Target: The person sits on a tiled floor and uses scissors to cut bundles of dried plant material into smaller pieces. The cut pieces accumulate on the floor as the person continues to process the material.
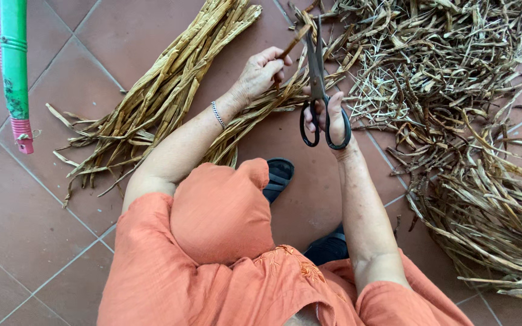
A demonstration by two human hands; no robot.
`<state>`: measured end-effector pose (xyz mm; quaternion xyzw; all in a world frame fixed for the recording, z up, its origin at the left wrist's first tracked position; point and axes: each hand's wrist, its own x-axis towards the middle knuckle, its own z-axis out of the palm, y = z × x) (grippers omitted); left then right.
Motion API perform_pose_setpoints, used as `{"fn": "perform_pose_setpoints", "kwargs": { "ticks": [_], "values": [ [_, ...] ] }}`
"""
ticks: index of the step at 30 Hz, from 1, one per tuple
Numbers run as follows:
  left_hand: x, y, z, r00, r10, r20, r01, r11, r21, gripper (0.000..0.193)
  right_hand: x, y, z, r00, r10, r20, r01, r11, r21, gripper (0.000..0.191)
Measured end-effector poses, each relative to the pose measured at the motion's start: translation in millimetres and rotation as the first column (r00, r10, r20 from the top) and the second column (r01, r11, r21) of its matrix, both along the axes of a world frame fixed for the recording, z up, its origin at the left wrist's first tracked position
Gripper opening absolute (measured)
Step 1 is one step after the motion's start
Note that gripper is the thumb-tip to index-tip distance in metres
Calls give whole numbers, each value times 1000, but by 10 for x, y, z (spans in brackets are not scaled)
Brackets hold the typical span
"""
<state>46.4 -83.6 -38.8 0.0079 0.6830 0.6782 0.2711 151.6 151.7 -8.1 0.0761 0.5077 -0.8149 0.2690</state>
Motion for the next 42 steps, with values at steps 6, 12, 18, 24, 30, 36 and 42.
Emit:
{"fn": "perform_pose_setpoints", "kwargs": {
  "ticks": [6, 12, 18, 24, 30, 36, 42],
  "values": [
    [-10, 0, 75, 998, -63, 15, 64, 997, -41, 20, -80, -77, 196, 990, -113, -87, 117, 992, 50, 92],
    [-184, 153, 73, 1000, 4, -26, -2, 997, 80, 16, -3, -148, 290, 934, -258, -246, 312, 925, 215, 78],
    [-295, -85, 3, 987, -34, -157, -49, 866, -497, 24, -21, 19, 240, 881, -319, -348, 427, 854, 296, 66],
    [-206, -174, -62, 734, -272, -622, -351, 632, -691, 59, 20, 118, 185, 982, 33, -186, 73, 843, 532, 50],
    [-121, 55, 26, 540, -594, -596, -149, 629, -763, 11, 139, 94, 197, 975, 76, 208, -180, 819, 545, 52],
    [-99, 224, -72, 640, -675, -367, -68, 425, -902, 27, 210, 127, 260, 958, 51, 282, -227, 734, 640, 58],
    [-155, 297, -126, 840, -519, -159, 83, 414, -906, 8, 253, 131, 183, 961, 70, 268, -239, 698, 675, 56]
  ]
}}
